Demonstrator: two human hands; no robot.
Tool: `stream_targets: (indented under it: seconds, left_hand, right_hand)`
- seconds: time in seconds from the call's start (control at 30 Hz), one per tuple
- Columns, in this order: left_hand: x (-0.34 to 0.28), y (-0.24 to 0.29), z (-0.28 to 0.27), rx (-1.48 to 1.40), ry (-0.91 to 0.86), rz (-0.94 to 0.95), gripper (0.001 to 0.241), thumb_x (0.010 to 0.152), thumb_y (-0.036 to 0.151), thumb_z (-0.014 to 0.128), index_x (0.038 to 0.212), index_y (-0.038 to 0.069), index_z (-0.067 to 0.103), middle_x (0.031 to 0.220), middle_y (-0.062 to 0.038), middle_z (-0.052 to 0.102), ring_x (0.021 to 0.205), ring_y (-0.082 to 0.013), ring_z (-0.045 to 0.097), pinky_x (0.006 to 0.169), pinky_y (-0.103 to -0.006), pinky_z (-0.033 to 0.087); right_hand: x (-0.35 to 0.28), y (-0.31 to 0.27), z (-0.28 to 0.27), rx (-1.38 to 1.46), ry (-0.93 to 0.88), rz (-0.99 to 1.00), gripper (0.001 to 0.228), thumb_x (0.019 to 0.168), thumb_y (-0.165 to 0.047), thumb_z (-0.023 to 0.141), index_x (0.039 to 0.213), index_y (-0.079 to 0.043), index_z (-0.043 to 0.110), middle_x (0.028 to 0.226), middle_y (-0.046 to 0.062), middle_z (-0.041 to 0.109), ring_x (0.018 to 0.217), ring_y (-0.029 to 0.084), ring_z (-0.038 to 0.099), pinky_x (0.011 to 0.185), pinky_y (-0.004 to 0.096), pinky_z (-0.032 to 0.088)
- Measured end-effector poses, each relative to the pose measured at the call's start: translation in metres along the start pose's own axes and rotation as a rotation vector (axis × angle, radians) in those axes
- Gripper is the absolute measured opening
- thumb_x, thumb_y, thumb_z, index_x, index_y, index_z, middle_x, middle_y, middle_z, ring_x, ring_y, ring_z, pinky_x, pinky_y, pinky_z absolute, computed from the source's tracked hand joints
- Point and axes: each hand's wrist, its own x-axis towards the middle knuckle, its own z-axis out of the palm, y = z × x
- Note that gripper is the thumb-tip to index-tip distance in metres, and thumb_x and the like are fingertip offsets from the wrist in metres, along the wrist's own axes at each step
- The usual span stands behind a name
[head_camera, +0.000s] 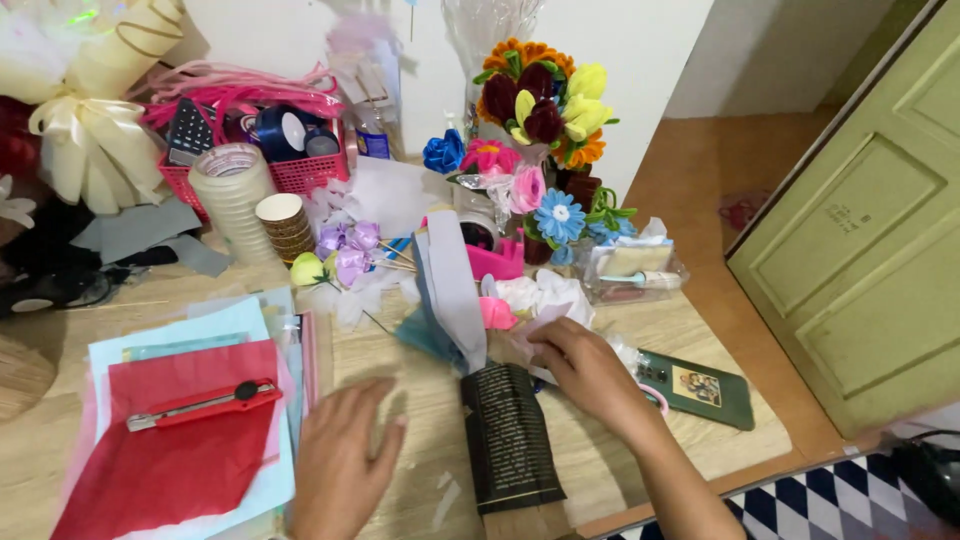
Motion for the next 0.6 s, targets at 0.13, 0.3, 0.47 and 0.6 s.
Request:
stream_targets:
  seconds: [0.13, 0.3, 0.47, 0.6]
  left_hand:
    - [0.029, 0.031, 0.069, -0.124, -0.041, -0.018, 0.044, 0.098, 0.035, 0.056, 0.136, 0.015, 0.058, 0.133, -0.014, 0.065, 0.127, -0.0379, 0.057, 0.102, -0.0474, 0.045]
    - [0.039, 0.016, 0.110, -0.218, -0.012, -0.132, 0.017, 0.094, 0.015, 0.057, 0.110, 0.011, 0.060, 0.106, -0.009, 0.060, 0.100, -0.0278, 0.065, 0.083, -0.0428, 0.052]
    - [0.023, 0.008, 0.082, -0.168, -0.024, -0.259, 0.019, 0.089, 0.014, 0.059, 0.108, 0.012, 0.058, 0.108, -0.008, 0.060, 0.105, -0.0281, 0.059, 0.086, -0.0413, 0.046]
    - [0.019, 0.041, 0.057, -0.242, 0.168, -0.152, 0.021, 0.098, 0.017, 0.053, 0.116, 0.011, 0.064, 0.115, -0.008, 0.061, 0.117, -0.0261, 0.058, 0.098, -0.0373, 0.044]
  right_hand:
    - [-0.027, 0.024, 0.021, 0.093, -0.116, 0.238, 0.035, 0.099, -0.037, 0.054, 0.122, -0.016, 0.070, 0.116, 0.005, 0.079, 0.100, 0.022, 0.076, 0.088, 0.037, 0.057]
    - [-0.042, 0.027, 0.056, 0.479, -0.008, 0.118, 0.063, 0.089, -0.042, 0.068, 0.146, -0.021, 0.050, 0.124, 0.003, 0.059, 0.101, 0.015, 0.067, 0.076, 0.028, 0.055]
    - [-0.027, 0.035, 0.094, 0.659, 0.162, 0.098, 0.040, 0.090, -0.023, 0.071, 0.128, -0.013, 0.062, 0.108, 0.003, 0.068, 0.094, 0.013, 0.066, 0.079, 0.026, 0.052]
    - [-0.016, 0.022, 0.111, 0.761, 0.155, 0.082, 0.038, 0.091, -0.017, 0.068, 0.127, -0.013, 0.059, 0.100, 0.005, 0.065, 0.093, 0.016, 0.065, 0.080, 0.028, 0.052]
